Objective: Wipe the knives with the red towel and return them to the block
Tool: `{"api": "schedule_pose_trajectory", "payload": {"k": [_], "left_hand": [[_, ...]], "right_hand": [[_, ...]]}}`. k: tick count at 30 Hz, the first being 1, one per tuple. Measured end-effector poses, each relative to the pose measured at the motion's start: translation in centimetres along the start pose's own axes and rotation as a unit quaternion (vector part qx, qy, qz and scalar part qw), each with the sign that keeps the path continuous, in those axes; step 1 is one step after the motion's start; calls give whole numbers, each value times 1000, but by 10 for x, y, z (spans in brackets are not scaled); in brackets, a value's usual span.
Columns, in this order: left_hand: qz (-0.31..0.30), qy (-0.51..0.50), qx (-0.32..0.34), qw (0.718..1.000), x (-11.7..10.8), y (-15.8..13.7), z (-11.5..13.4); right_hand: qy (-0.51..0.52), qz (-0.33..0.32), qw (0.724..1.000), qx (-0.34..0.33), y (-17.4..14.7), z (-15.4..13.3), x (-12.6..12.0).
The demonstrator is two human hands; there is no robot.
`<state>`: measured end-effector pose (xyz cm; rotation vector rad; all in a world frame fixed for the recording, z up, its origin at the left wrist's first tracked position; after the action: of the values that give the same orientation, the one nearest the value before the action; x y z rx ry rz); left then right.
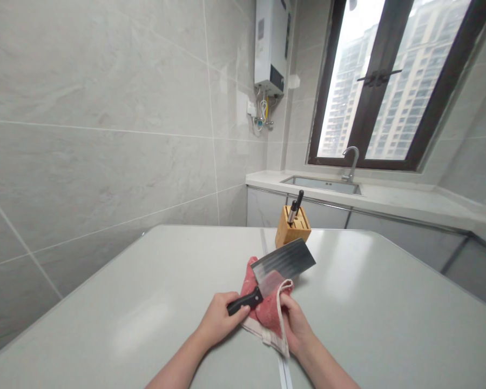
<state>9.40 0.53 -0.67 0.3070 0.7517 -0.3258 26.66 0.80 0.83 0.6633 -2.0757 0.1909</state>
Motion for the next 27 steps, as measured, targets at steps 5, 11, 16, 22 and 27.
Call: {"api": "schedule_pose_trajectory", "payload": {"k": [5, 11, 16, 22, 27], "left_hand": [[-1, -2, 2, 1000, 0, 0, 1], [-10, -3, 17, 1000, 0, -1, 3], [-38, -28, 27, 998, 0, -1, 3], [-55, -31, 39, 997, 0, -2, 6], [-62, -31, 42, 997, 0, -3, 7]], "right_hand": [[-52, 19, 998, -42, 3, 7, -1], [-111, 46, 991, -61, 6, 9, -8], [-130, 47, 989, -47, 6, 12, -16], [-116, 61, 989, -64, 7, 12, -20], [-115, 84, 986, -82, 9, 12, -22]]}}
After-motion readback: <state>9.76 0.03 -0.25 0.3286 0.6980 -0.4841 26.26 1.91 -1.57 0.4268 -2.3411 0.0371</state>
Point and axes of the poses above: each hand's wrist, its own y-axis towards the middle knuckle, its own x-axis out of the palm, z = x × y, the point moved 1 cm from there along y, towards the middle knuckle, and after that the axes turned 12 degrees about -z, right-handed, at the moved point
